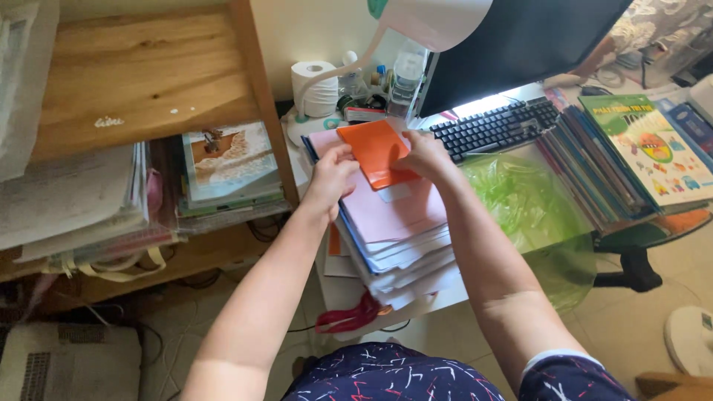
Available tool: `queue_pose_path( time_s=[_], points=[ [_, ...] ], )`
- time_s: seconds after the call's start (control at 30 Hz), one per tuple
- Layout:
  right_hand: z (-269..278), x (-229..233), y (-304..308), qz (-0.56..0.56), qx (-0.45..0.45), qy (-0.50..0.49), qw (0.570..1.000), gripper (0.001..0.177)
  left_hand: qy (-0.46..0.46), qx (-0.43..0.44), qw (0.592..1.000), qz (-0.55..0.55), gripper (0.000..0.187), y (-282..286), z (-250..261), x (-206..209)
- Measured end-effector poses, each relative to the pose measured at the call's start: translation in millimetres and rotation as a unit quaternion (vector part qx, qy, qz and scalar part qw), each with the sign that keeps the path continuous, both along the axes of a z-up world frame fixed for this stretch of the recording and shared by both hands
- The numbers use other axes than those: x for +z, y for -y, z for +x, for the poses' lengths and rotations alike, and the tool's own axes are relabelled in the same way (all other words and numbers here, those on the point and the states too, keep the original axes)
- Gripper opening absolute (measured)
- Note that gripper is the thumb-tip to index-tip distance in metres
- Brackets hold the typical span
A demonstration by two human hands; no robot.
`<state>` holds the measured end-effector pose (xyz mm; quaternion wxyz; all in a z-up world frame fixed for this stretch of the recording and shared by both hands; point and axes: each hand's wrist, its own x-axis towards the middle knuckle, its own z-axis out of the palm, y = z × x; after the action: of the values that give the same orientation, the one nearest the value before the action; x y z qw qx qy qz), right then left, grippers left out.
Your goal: Organizing and sorting various books, notebooks, and documents on a desk and shelving unit.
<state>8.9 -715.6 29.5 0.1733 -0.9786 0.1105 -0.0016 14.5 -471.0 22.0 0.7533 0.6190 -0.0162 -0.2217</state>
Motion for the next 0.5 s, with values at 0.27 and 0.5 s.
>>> queue_pose_path(
  time_s=[0.27,0.5],
  points=[
    [-11.7,-4.0,22.4,0.198,0.060,0.018,0.978,0.089,-0.103,0.032,0.994,-0.032,0.052,45.8,8.8,2.6],
    [-29.0,2.6,43.2,0.527,0.034,0.061,0.847,0.071,-0.057,0.090,0.984,-0.141,0.032,55.8,-10.3,-15.3]
  ],
)
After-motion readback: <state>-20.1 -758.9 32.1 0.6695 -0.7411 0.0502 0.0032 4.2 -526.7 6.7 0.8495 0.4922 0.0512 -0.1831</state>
